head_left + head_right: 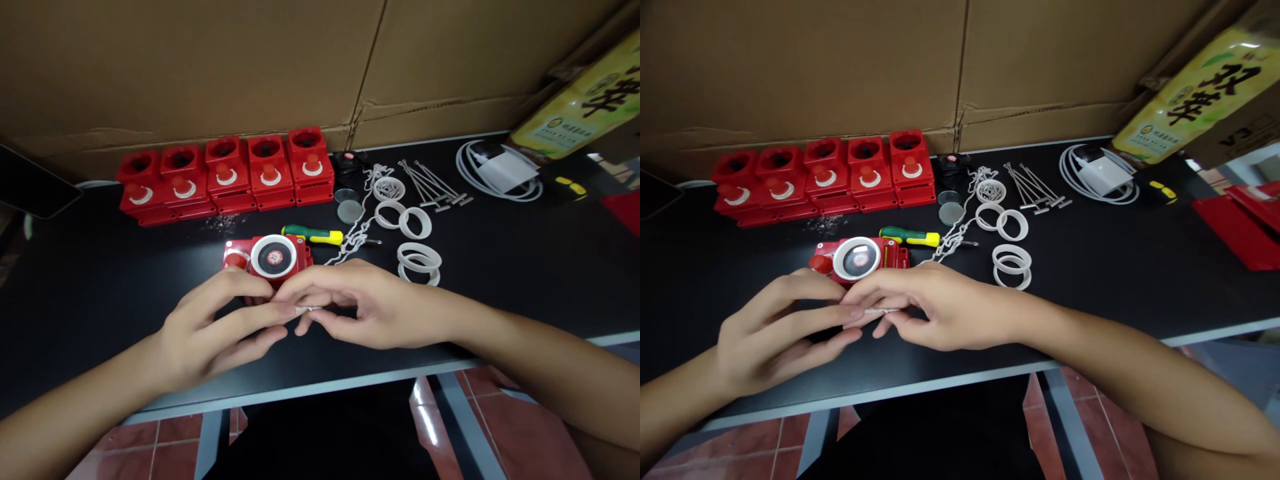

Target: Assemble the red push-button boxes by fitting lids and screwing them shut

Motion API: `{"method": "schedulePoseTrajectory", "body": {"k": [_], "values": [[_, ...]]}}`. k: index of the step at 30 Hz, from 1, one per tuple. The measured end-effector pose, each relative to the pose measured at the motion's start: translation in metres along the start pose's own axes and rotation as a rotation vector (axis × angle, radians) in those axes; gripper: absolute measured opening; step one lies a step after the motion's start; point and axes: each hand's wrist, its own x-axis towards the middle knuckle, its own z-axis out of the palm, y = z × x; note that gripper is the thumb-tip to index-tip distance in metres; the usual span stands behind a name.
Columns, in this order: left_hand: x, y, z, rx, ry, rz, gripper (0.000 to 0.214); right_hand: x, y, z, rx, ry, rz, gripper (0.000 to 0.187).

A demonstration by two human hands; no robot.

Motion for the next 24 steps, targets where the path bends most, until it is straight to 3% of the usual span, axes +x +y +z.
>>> {"method": "schedulePoseTrajectory", "body": {"k": [7,12,16,20,24], "values": [[-0.002,0.002,-0.004,-0.006,-0.101,0.021,0.012,0.003,0.002,-0.004,-0.146,-0.03,-0.003,0.02],[0.001,0.006,0.002,-0.149,-0.065,-0.041,0.027,0.002,0.0,-0.003,-0.182,0.001,-0.01,0.015],[0.002,0.01,0.002,-0.131,-0.019,-0.149,0.036,0.0,-0.005,-0.008,-0.163,0.216,-0.129,0.013],[0.005,0.011,-0.004,-0.153,-0.019,-0.26,0.027,0.001,-0.013,-0.013,-0.069,0.516,-0.259,0.011],[0.01,0.009,-0.008,-0.203,-0.047,-0.26,0.019,0.001,-0.016,-0.01,-0.082,0.597,-0.278,0.01]]}}
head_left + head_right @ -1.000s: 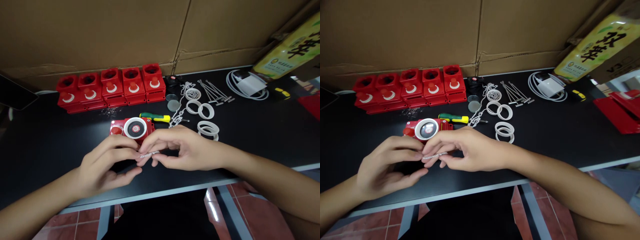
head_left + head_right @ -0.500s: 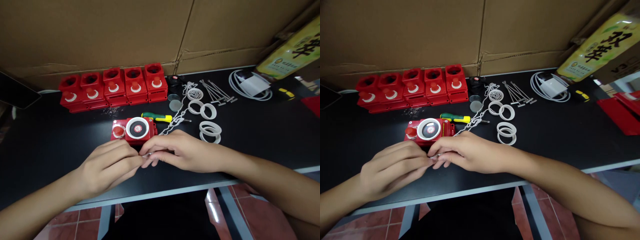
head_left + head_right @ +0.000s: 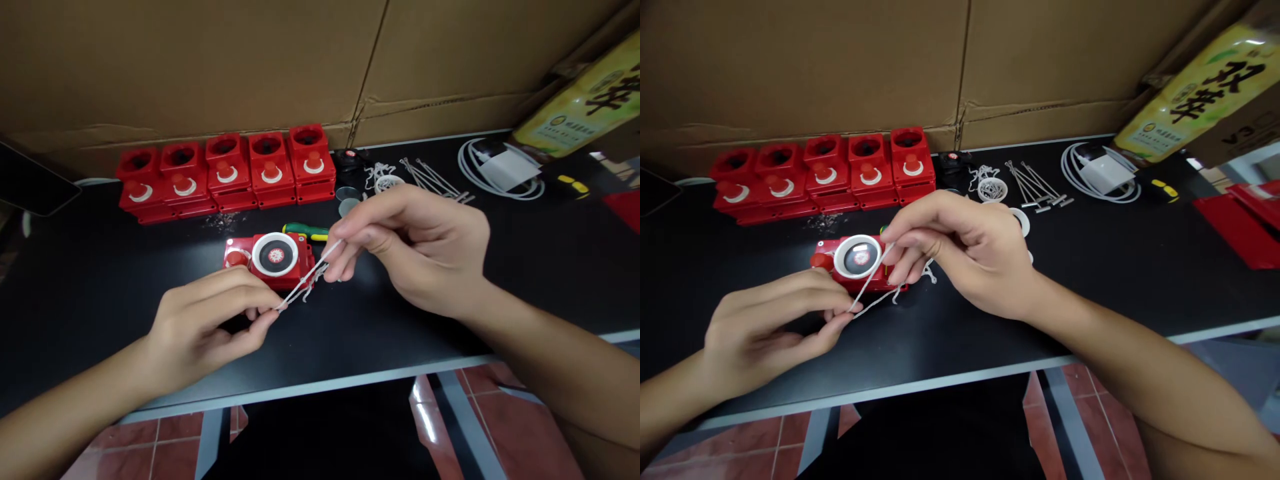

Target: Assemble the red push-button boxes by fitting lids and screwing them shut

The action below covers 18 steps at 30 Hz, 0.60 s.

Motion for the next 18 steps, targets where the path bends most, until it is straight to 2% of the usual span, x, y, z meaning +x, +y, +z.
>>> {"method": "schedulePoseTrajectory", "body": {"k": [2,4,9,10,12,15,18], "values": [[0.001,-0.001,0.0,-0.005,-0.024,0.036,0.017,-0.001,-0.002,0.001,0.002,0.055,0.003,0.008],[0.0,-0.003,0.002,-0.008,-0.04,0.092,0.016,0.002,-0.004,-0.002,0.0,0.167,-0.012,0.008],[-0.004,-0.007,0.007,-0.015,-0.046,0.148,0.017,0.022,-0.013,-0.026,-0.132,0.471,-0.177,0.012],[-0.004,-0.008,0.007,-0.012,-0.05,0.149,0.016,0.026,-0.014,-0.031,-0.14,0.485,-0.152,0.013],[-0.003,-0.008,0.007,-0.007,-0.061,0.146,0.014,0.03,-0.014,-0.038,-0.113,0.39,-0.056,0.012],[-0.001,-0.008,0.004,-0.035,-0.067,0.138,0.013,0.029,-0.009,-0.043,-0.059,-0.014,0.159,0.013],[0.002,-0.006,-0.002,-0.099,-0.039,0.115,0.015,0.023,0.003,-0.039,-0.121,-0.388,0.324,0.023]]}}
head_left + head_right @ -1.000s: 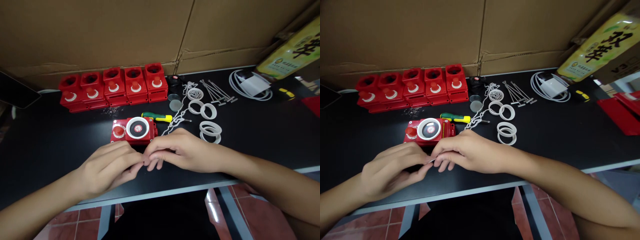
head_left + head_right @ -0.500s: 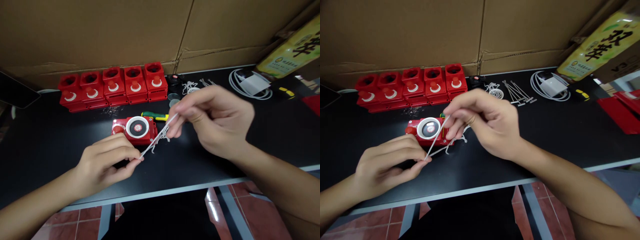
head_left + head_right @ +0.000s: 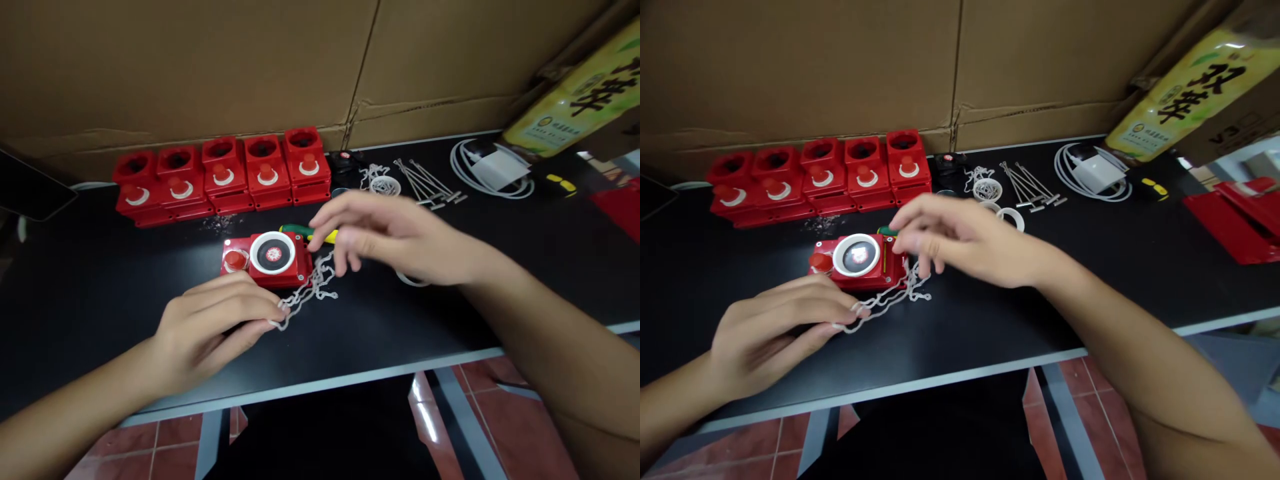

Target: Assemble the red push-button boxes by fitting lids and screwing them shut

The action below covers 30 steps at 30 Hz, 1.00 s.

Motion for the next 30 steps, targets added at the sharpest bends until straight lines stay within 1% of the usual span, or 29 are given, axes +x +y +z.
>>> {"method": "schedulePoseTrajectory", "body": {"k": [1,2,4,6,8,9,10,12,13,14,16,17,20,21,23,25,27,30], "values": [[0.001,0.001,-0.002,-0.027,0.017,-0.017,0.014,0.0,0.004,0.004,-0.053,-0.071,0.015,0.03],[0.002,0.002,-0.003,-0.062,0.033,-0.037,0.012,0.0,0.008,0.008,-0.113,-0.116,-0.005,0.037],[0.003,0.003,-0.006,-0.167,0.036,-0.063,0.011,0.0,0.015,0.016,-0.224,-0.15,-0.108,0.045],[0.005,0.004,-0.006,-0.29,-0.007,-0.076,0.015,-0.002,0.019,0.026,-0.321,-0.169,-0.217,0.05],[0.006,0.004,-0.006,-0.379,-0.058,-0.101,0.018,-0.003,0.021,0.035,-0.39,-0.212,-0.254,0.055],[0.006,0.004,-0.005,-0.408,-0.073,-0.118,0.022,-0.004,0.021,0.039,-0.41,-0.244,-0.257,0.051],[0.006,0.004,-0.004,-0.425,-0.082,-0.128,0.025,-0.004,0.022,0.043,-0.422,-0.277,-0.257,0.04],[0.007,0.004,-0.004,-0.433,-0.091,-0.131,0.025,-0.002,0.023,0.045,-0.433,-0.329,-0.254,0.014],[0.007,0.004,-0.004,-0.428,-0.092,-0.128,0.023,-0.001,0.023,0.043,-0.434,-0.341,-0.254,0.01],[0.007,0.004,-0.005,-0.423,-0.086,-0.124,0.019,0.0,0.023,0.038,-0.435,-0.337,-0.247,0.014],[0.007,0.005,-0.006,-0.437,-0.048,-0.122,0.021,0.003,0.022,0.023,-0.444,-0.278,-0.218,0.017],[0.008,0.005,-0.007,-0.463,-0.016,-0.128,0.025,0.003,0.021,0.012,-0.45,-0.221,-0.184,0.018],[0.008,0.008,-0.008,-0.589,0.062,-0.155,0.033,0.004,0.017,-0.021,-0.447,0.028,-0.071,0.01],[0.008,0.009,-0.008,-0.625,0.073,-0.164,0.035,0.004,0.017,-0.029,-0.435,0.09,-0.031,0.009],[0.007,0.011,-0.007,-0.673,0.073,-0.188,0.038,0.005,0.016,-0.039,-0.454,0.156,0.025,0.011],[0.006,0.012,-0.007,-0.719,0.062,-0.222,0.04,0.005,0.014,-0.037,-0.449,0.172,0.012,0.016],[0.006,0.014,-0.007,-0.793,0.047,-0.239,0.042,0.005,0.012,-0.028,-0.39,0.16,-0.045,0.021],[0.006,0.015,-0.008,-0.907,0.018,-0.21,0.046,0.003,0.005,-0.01,-0.31,0.158,-0.111,0.023]]}}
